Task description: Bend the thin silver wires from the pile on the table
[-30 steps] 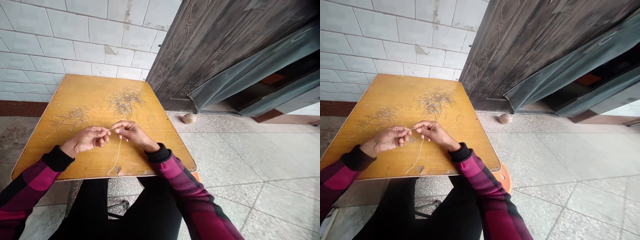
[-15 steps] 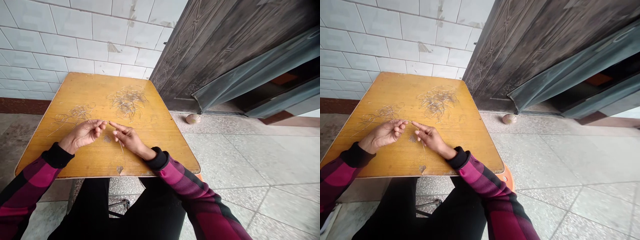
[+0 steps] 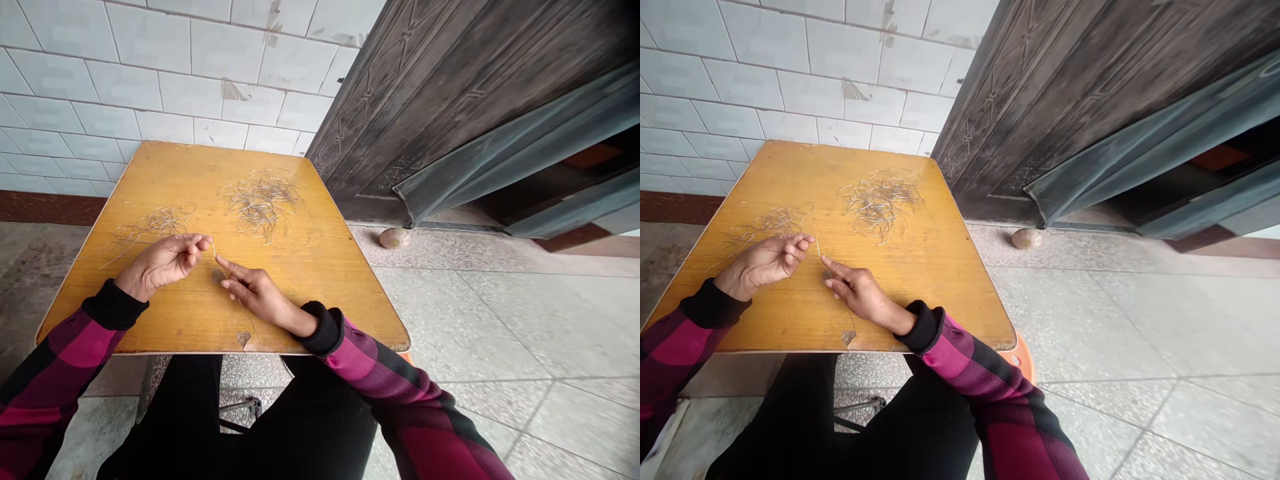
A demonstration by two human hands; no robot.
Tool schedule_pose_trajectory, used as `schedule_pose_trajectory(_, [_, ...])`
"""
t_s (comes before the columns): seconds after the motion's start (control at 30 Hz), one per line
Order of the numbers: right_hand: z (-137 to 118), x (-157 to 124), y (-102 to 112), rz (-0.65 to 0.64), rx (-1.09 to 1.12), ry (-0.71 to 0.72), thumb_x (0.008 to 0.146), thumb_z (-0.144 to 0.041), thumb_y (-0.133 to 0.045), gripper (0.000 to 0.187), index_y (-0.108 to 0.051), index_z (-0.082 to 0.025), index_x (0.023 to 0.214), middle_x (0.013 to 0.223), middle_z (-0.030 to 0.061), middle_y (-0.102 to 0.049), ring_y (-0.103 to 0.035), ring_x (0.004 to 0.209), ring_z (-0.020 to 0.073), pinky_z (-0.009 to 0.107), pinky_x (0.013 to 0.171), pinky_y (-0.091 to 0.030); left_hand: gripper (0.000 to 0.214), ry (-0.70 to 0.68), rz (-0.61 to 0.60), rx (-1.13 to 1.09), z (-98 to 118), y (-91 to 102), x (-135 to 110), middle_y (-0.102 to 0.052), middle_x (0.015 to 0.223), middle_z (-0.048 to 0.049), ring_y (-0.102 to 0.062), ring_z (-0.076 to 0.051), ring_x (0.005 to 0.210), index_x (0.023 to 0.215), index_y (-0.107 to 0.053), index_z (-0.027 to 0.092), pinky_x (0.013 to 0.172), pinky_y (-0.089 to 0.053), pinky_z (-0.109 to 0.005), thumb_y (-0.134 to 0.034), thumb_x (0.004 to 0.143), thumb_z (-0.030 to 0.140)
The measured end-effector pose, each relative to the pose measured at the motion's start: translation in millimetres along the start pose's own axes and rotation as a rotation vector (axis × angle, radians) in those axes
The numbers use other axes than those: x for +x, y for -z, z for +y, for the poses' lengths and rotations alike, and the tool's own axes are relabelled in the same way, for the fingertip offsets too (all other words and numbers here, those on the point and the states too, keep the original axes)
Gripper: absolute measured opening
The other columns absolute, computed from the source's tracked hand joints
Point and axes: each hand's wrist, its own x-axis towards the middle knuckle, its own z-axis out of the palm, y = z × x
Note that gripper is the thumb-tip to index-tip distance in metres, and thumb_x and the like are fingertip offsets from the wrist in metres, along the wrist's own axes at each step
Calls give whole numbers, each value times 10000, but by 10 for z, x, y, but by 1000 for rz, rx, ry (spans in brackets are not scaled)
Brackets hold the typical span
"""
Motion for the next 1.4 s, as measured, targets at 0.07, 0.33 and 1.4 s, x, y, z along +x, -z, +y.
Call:
schedule_pose_trajectory(0.07, [-13, -15, -10, -23, -11, 13, 962, -288, -500, 501, -445, -165, 1444, 629, -48, -535, -454, 545, 88, 233, 575, -429, 337, -1, -3, -3, 7, 11, 3, -654, 647, -62, -594, -64, 406, 848, -634, 31, 383, -497, -102, -317, 949, -26])
schedule_pose_trajectory(0.33, [-60, -56, -25, -120, 48, -7, 966, -294, -491, 499, -443, -159, 1445, 646, -38, -564, -445, 551, 92, 244, 578, -439, 348, 30, -38, 52, 33, 87, 37, -660, 656, -70, -623, -77, 435, 841, -632, 33, 405, -515, -105, -309, 965, -5])
schedule_pose_trajectory(1.4, [-115, -79, 5, -235, 96, -46, 939, -247, -518, 485, -487, -174, 1418, 934, 44, -718, -520, 567, 76, 244, 591, -466, 178, 134, -245, 332, 204, 307, 149, -695, 757, -81, -638, -52, 497, 879, -668, 3, 456, -517, -72, -515, 851, -83])
